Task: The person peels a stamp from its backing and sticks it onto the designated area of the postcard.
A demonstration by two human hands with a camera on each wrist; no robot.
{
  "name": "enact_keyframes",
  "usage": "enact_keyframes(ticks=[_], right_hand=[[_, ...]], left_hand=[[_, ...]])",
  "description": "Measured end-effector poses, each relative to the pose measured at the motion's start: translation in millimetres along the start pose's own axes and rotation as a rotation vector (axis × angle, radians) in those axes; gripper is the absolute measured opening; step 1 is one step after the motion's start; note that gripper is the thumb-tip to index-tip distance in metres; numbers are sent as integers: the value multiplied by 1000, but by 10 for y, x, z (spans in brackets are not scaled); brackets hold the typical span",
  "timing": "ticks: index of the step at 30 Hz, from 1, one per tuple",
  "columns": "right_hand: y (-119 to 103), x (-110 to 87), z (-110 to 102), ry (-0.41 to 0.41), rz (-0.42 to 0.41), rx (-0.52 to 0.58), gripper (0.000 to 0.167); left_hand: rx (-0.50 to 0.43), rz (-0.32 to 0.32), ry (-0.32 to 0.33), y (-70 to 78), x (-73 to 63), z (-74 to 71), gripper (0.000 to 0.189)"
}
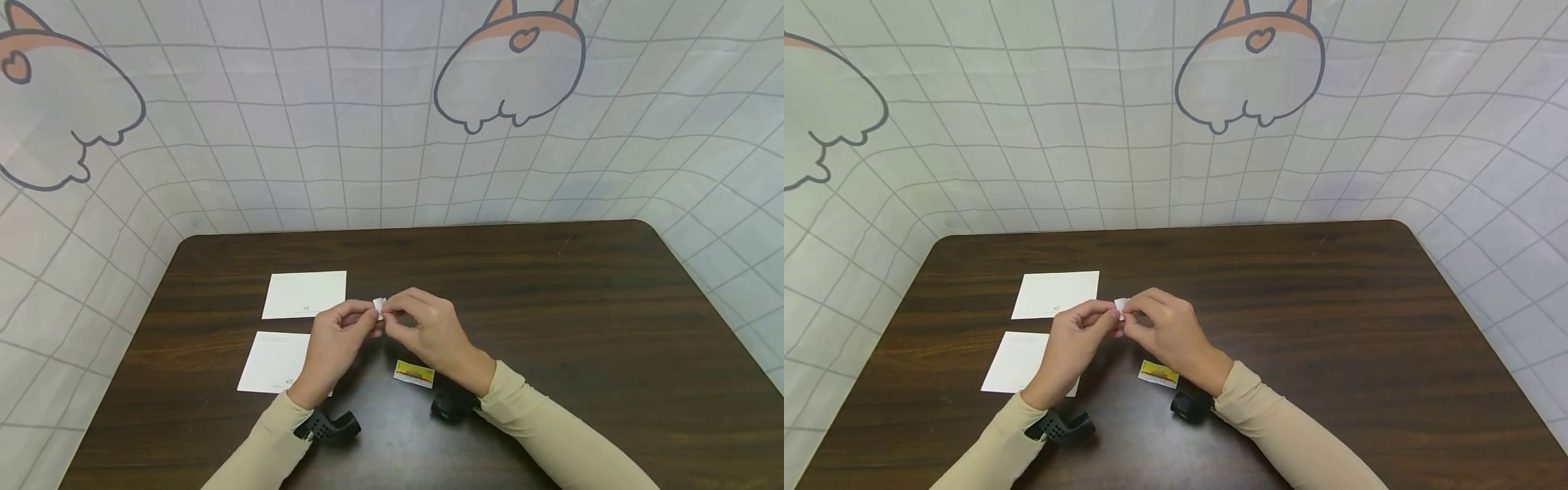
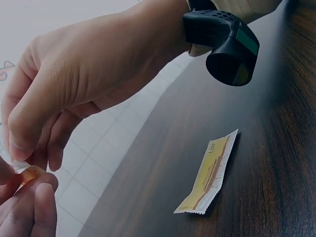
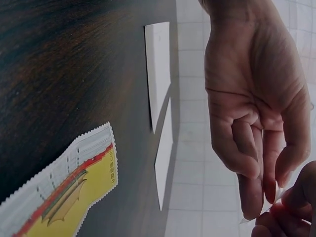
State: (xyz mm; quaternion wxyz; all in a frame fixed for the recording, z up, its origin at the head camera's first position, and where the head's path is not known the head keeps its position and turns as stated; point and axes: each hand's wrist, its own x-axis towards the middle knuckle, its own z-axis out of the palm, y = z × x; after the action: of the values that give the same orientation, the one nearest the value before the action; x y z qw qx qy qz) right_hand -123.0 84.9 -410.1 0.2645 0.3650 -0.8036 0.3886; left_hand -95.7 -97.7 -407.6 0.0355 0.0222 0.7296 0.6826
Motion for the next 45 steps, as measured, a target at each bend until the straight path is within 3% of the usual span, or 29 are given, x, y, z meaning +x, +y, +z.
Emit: enact_keyframes(ticks=[16, 24, 27, 45], right_hand=[[0, 21, -23, -13, 26, -6, 11], [34, 71, -114, -67, 135, 37, 8], [38, 82, -127, -79, 140, 40, 8], [28, 130, -161, -54, 243, 131, 6]], left_hand=[[-15, 2, -13, 8, 19, 14, 27], [-33, 10, -25, 27, 37, 24, 29], [-31, 2, -21, 26, 49, 28, 29], [1, 10, 22, 25, 38, 25, 25]])
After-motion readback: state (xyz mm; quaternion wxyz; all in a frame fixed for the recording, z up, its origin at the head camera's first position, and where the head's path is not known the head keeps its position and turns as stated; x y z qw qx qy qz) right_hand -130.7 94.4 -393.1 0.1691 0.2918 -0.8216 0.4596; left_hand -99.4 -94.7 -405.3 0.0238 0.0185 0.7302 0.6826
